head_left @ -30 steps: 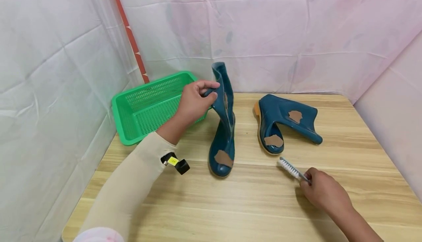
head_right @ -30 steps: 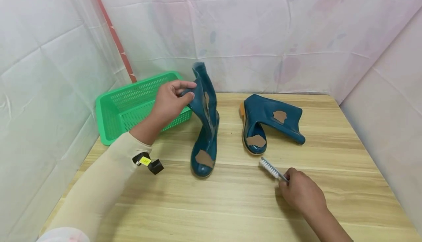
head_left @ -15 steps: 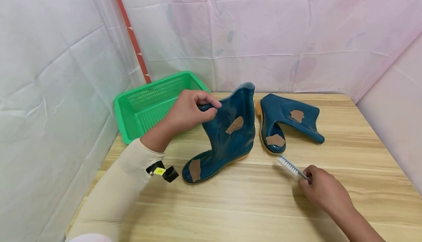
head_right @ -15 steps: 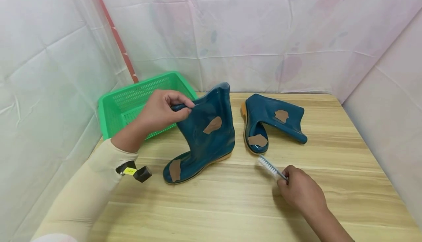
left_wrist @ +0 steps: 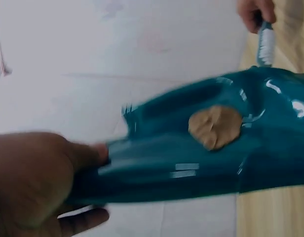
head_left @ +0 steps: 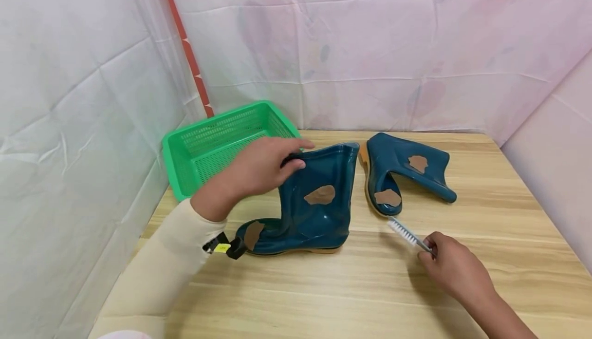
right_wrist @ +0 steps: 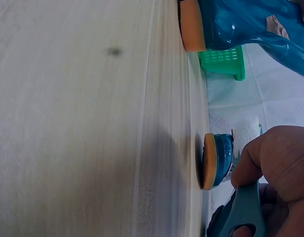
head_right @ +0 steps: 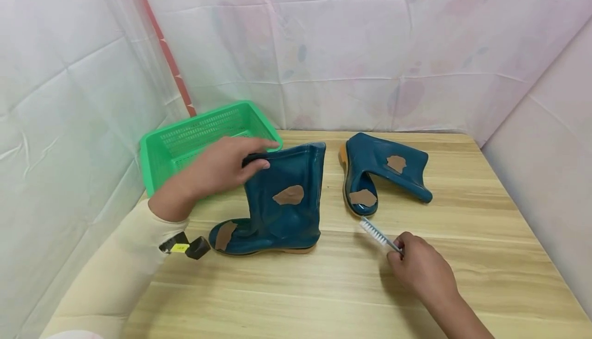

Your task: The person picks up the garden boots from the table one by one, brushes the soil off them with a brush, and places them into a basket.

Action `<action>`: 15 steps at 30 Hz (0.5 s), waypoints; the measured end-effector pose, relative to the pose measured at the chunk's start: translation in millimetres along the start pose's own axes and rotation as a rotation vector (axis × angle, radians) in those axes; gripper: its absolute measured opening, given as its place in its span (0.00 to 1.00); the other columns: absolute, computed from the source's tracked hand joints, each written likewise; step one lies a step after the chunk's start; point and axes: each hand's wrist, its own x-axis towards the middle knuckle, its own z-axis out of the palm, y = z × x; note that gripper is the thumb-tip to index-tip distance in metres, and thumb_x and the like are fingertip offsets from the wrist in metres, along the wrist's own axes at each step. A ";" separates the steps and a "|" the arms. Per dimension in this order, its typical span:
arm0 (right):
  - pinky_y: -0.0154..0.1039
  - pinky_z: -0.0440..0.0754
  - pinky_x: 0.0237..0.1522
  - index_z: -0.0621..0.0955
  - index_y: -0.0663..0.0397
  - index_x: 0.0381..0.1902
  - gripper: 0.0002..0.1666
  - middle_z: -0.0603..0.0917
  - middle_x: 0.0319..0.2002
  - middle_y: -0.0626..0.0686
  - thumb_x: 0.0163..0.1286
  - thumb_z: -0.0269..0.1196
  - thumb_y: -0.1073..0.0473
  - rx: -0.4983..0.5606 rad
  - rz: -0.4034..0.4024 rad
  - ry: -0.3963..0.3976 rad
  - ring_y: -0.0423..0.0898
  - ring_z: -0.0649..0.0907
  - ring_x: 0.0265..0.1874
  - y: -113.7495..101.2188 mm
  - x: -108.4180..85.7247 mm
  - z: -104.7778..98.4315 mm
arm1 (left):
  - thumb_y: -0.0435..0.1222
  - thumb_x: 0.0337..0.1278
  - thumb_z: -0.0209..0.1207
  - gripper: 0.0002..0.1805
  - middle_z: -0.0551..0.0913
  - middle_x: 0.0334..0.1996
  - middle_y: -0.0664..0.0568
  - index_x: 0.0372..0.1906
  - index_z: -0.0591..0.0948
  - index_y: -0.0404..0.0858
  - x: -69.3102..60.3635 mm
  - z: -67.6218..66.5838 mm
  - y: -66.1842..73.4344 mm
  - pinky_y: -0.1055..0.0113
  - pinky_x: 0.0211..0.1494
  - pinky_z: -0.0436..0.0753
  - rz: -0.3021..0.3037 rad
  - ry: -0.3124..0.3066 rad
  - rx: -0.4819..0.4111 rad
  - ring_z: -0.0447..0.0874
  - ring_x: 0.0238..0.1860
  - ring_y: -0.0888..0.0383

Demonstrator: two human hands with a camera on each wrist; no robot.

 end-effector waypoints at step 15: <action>0.39 0.70 0.21 0.80 0.66 0.42 0.09 0.78 0.30 0.52 0.68 0.62 0.63 0.023 -0.117 0.102 0.46 0.73 0.24 -9.9 1.1 4.7 | 0.32 0.72 0.60 0.17 0.78 0.43 0.49 0.62 0.80 0.38 9.1 21.3 44.3 0.61 0.41 0.77 0.087 0.056 0.566 0.79 0.43 0.53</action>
